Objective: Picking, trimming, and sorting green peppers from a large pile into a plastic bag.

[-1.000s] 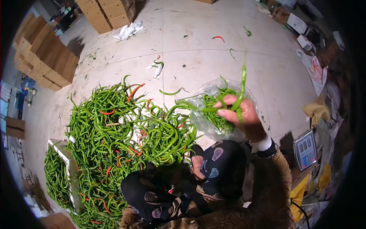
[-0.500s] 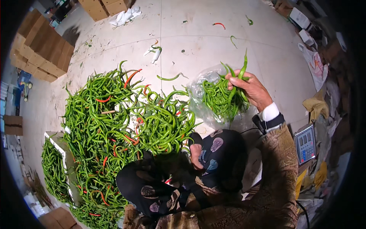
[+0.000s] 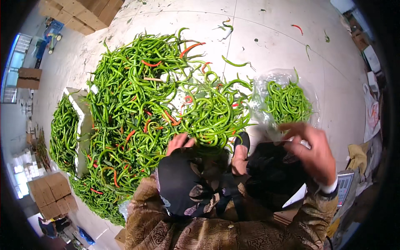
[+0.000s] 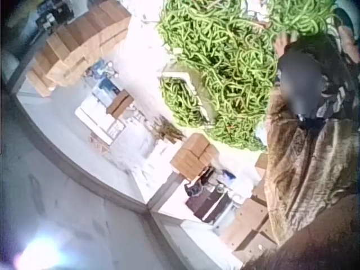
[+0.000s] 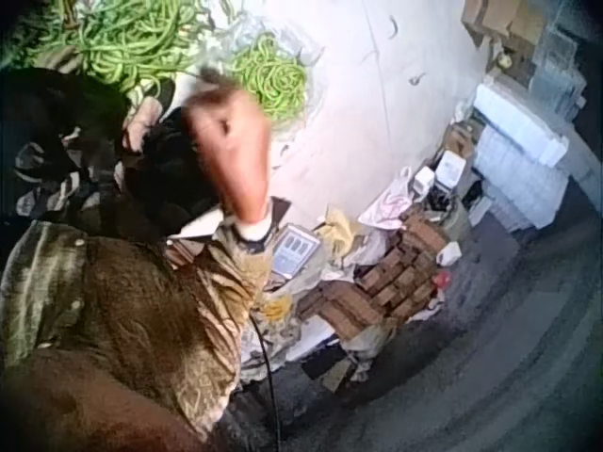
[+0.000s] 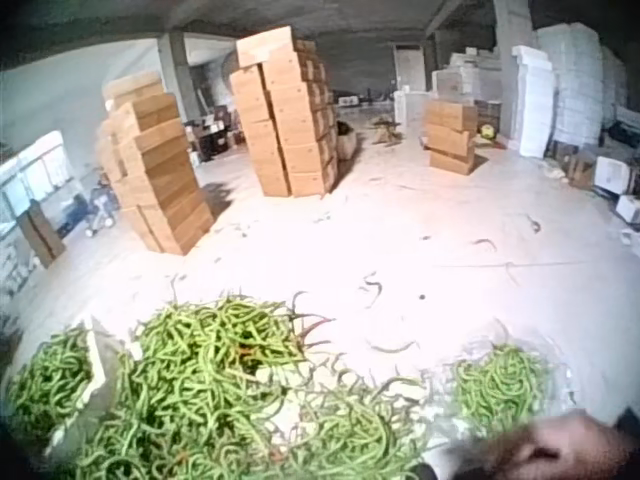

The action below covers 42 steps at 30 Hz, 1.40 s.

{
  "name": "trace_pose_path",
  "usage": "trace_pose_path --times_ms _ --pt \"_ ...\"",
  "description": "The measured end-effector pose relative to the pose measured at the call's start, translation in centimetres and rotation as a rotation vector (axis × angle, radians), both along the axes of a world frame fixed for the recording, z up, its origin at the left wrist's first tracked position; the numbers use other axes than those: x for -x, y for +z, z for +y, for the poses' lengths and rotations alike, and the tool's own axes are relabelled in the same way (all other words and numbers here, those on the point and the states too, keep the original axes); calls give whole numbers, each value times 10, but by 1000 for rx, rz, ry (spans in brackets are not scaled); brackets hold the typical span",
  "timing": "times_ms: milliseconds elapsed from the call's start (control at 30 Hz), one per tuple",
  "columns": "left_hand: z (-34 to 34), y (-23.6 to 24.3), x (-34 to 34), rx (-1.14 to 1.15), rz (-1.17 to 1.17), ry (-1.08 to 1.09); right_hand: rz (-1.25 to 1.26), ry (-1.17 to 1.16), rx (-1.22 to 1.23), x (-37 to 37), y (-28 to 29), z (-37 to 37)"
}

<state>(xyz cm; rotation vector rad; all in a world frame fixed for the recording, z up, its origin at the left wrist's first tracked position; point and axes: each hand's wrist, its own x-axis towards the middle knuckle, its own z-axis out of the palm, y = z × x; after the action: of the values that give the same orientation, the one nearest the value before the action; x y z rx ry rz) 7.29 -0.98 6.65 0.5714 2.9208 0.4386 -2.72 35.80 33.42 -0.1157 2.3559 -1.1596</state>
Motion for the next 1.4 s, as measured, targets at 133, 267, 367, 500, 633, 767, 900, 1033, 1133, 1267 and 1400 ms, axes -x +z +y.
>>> trace_pose_path --times_ms 133,267,367,500,633,767,900,1033,1133,1267,1400 --pt "0 -48 28 -193 -141 -381 268 366 115 -23 -6 -53" --pt "18 -138 35 -292 -50 -764 228 598 110 -35 -35 -90" --pt "24 -169 31 -49 25 -687 162 688 96 -28 -58 -111" --pt "29 -171 37 -316 -163 -382 141 731 44 -11 -78 -127" --pt "20 -160 54 6 112 -465 116 738 57 6 -80 -138" --pt "15 -148 96 -22 101 -275 109 673 23 10 -77 -133" --pt "2 -148 156 13 239 -91 76 627 -7 10 -80 -136" --pt "-2 -110 204 7 299 23 113 569 -2 13 -80 -133" --pt "-34 -83 177 -240 168 122 137 539 -18 19 -85 -118" --pt "-77 -96 70 -149 -127 172 255 298 20 26 -70 -110" --pt "-99 -111 -37 159 -18 231 182 173 3 30 -62 -101"
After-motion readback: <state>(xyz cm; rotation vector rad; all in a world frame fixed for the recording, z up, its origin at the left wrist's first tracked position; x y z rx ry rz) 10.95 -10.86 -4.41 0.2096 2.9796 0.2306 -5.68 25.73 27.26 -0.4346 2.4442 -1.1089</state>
